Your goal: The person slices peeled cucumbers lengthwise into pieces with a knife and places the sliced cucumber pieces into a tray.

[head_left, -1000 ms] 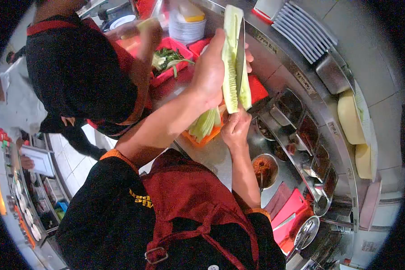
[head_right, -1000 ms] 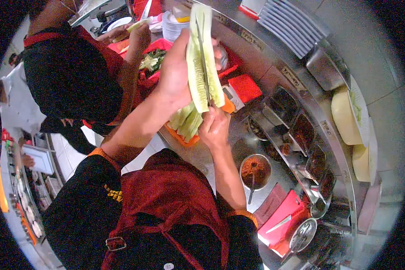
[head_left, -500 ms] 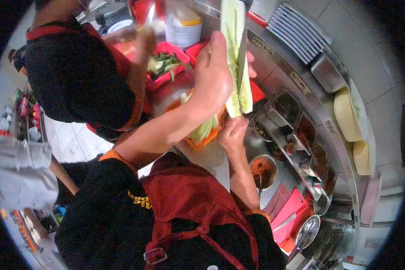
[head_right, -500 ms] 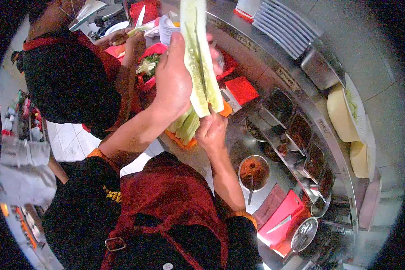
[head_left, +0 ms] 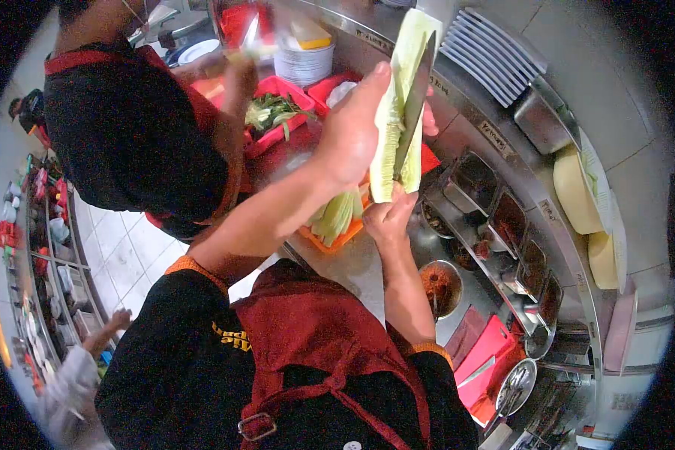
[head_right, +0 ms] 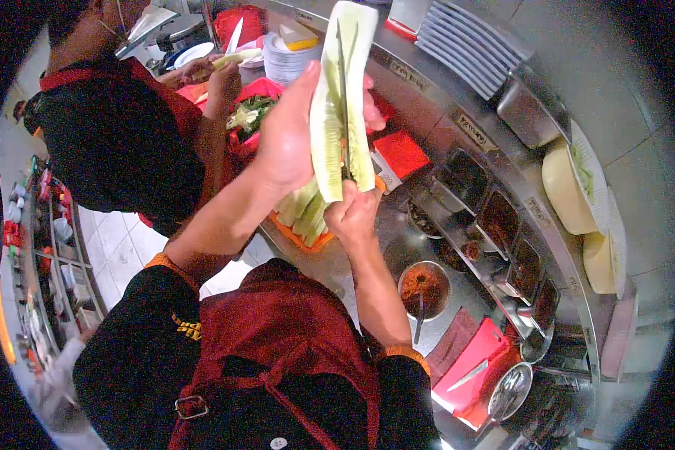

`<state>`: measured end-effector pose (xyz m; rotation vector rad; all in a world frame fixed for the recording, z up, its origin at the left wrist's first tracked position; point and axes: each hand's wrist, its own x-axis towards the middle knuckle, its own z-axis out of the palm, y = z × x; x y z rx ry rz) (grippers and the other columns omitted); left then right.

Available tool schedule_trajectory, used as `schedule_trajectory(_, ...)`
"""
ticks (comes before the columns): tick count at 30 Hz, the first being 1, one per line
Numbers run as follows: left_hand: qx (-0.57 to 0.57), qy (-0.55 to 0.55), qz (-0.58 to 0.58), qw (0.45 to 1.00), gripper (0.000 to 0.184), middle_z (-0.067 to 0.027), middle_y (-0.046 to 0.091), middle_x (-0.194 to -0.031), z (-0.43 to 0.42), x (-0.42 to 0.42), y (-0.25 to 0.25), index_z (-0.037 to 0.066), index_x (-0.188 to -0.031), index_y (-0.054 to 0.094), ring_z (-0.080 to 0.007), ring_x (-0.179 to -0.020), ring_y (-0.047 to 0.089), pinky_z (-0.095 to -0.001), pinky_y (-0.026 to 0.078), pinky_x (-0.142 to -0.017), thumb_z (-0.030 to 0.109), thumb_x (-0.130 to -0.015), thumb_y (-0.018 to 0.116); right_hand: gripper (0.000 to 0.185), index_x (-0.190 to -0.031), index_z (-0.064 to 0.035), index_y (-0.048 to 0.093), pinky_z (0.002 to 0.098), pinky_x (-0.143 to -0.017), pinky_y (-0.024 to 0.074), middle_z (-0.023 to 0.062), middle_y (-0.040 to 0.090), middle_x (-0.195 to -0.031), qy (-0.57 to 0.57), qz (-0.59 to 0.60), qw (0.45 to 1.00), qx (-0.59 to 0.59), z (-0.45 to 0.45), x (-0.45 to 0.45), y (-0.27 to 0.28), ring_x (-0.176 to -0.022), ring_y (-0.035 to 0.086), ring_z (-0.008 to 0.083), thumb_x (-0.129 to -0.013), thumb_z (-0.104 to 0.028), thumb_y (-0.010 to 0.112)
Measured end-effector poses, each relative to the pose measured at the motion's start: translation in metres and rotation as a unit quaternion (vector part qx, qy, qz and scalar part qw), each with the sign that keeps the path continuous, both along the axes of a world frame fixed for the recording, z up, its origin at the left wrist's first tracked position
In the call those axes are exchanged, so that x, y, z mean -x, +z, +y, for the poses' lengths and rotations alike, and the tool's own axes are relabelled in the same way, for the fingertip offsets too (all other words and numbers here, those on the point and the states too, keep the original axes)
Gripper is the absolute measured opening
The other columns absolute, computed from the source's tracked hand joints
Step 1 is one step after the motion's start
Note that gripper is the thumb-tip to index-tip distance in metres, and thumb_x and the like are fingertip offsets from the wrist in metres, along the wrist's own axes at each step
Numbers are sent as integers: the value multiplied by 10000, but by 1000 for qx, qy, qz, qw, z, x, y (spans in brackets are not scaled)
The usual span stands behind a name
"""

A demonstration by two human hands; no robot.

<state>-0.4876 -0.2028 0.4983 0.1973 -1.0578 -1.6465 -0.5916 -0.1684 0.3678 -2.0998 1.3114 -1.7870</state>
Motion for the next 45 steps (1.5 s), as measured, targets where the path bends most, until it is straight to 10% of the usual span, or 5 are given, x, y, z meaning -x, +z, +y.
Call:
schedule_trajectory(16,-45,-103,35,993,570,-46,509,-682,-16,-1,9,71,-957,513,-234,-600,535,-344,476,-553,581,-980,260,129,-841,-18,632,376,-712,510,159,658,-827,-42,123,990,47,1,7,-16,-768,654,300,-876,-72,520)
schedule_trajectory(18,-54,-87,35,994,571,-49,511,-681,-13,4,9,71,-962,511,-238,-598,533,-348,482,-571,581,-981,254,226,-868,-18,658,412,-598,475,137,625,-719,16,-63,996,-66,-2,2,-20,-630,612,313,-905,-139,471)
schedule_trajectory(33,-42,43,45,997,609,-102,547,-713,-14,12,2,43,-945,523,-301,-846,624,-419,463,-882,547,-1003,185,461,-1295,-9,482,340,-833,470,108,593,-1106,104,-110,965,-212,-8,13,22,-968,577,185,-1032,-352,323)
schedule_trajectory(38,-19,12,25,999,568,-82,555,-693,-38,3,-11,94,-919,544,-290,-849,620,-361,510,-715,578,-984,254,302,-1144,16,595,347,-709,499,111,667,-963,84,-57,995,-8,-30,11,15,-834,633,212,-1021,-193,416)
schedule_trajectory(45,13,-8,43,999,566,-109,581,-743,-47,2,-22,75,-913,545,-265,-801,603,-398,494,-812,532,-1002,224,432,-1150,-14,597,345,-729,490,86,664,-928,113,-178,956,-203,-25,10,7,-848,632,211,-1007,-382,423)
